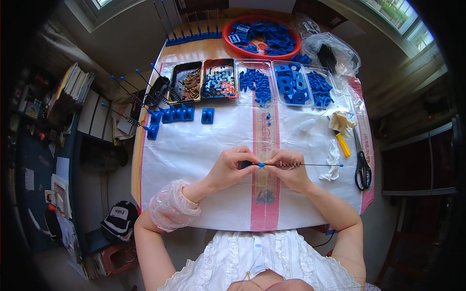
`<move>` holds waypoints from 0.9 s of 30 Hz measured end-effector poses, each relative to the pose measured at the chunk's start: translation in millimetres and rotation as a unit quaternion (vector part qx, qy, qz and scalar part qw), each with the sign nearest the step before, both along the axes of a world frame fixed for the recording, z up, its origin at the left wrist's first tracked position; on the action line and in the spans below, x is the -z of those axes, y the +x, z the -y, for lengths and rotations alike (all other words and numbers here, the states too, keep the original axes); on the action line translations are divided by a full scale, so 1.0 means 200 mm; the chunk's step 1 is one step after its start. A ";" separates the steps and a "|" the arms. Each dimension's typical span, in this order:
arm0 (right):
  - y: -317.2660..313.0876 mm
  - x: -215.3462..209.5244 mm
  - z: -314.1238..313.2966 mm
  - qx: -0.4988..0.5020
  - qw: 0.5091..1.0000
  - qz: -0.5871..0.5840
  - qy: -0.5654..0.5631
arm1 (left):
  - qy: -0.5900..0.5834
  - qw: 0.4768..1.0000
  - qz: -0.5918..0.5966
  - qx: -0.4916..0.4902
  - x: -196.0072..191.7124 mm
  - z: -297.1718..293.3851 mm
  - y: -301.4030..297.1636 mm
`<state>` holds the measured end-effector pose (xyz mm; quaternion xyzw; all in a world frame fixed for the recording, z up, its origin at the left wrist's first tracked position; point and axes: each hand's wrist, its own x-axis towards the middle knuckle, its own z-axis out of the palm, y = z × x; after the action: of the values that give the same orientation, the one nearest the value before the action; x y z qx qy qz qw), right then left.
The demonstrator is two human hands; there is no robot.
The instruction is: Manually assembling small plastic fixture parts with wire springs and pins at a workstation.
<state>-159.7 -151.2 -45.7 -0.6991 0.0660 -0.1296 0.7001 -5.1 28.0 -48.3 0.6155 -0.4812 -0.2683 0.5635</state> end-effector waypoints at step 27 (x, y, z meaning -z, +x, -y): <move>0.04 -0.22 0.02 0.000 0.993 -0.016 -0.115 | -0.052 0.998 -0.034 -0.017 -0.01 0.03 -0.02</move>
<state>-151.4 -154.3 -2.3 -0.7772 0.0618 -0.1249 0.6136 -8.2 21.2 -46.6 0.5839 -0.4645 -0.2542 0.6154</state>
